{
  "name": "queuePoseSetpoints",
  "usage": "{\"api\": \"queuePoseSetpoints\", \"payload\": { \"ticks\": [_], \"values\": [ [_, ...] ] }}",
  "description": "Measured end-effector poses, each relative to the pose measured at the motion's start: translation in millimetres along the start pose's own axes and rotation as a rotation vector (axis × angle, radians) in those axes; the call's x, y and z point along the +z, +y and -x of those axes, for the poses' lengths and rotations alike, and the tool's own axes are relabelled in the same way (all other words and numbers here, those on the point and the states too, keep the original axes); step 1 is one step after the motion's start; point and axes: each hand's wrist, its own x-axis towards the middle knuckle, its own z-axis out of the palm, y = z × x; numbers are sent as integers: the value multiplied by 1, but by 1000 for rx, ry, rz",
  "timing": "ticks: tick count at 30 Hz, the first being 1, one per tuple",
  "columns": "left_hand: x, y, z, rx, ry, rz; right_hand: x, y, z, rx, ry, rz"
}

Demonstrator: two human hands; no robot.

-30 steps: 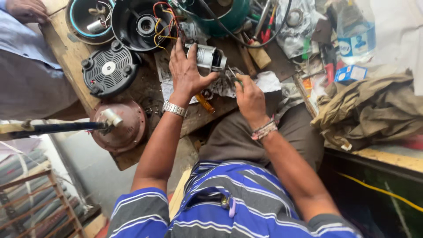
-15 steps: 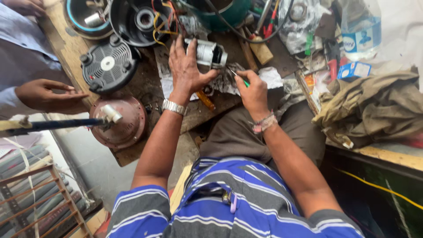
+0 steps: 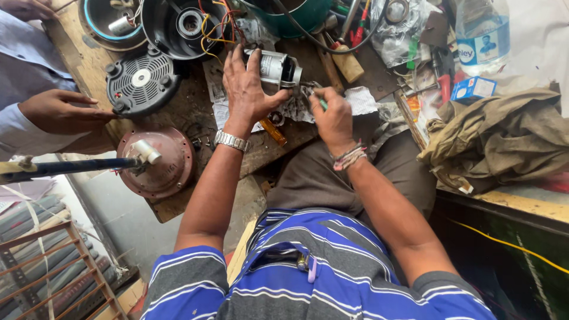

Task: The person repairs an electrical motor by hand, using screwdrivers to adjust internal components and wires. They wipe the motor with a cloth and continue manipulating the wiring and housing throughout the clip.

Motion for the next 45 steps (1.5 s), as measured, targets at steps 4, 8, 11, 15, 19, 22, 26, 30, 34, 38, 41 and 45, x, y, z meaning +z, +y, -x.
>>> {"api": "queuePoseSetpoints", "payload": {
  "ticks": [4,8,11,15,19,22,26,30,34,38,41,45],
  "values": [
    [-2,-3,4,0,-8,-13,4,1,-5,82,-47,-64],
    [-1,4,-4,-36,-38,-27,-24,10,-17,118,34,-21],
    [0,3,-5,-62,-55,-13,-35,9,-12,97,207,-209],
    [4,1,-3,-33,-43,-41,-24,-9,4,121,-4,-137],
    [3,2,-14,-3,-9,21,-13,-19,5,85,-31,-76],
    [3,-5,17,-22,-28,27,-8,-18,29,-53,143,-171],
    [-2,4,-15,46,13,-1,-17,-8,-2,-24,-70,55],
    [3,-11,15,63,22,-5,-19,-16,27,165,-75,-49],
    [7,-6,-10,110,48,9,-22,-13,0,148,-55,-10],
    [6,-10,13,91,39,25,-1,-8,19,87,-15,-11],
    [4,-4,-1,89,48,28,5,3,7,107,-30,-42],
    [7,-4,2,70,28,1,0,14,5,242,-142,-26]
  ]
}}
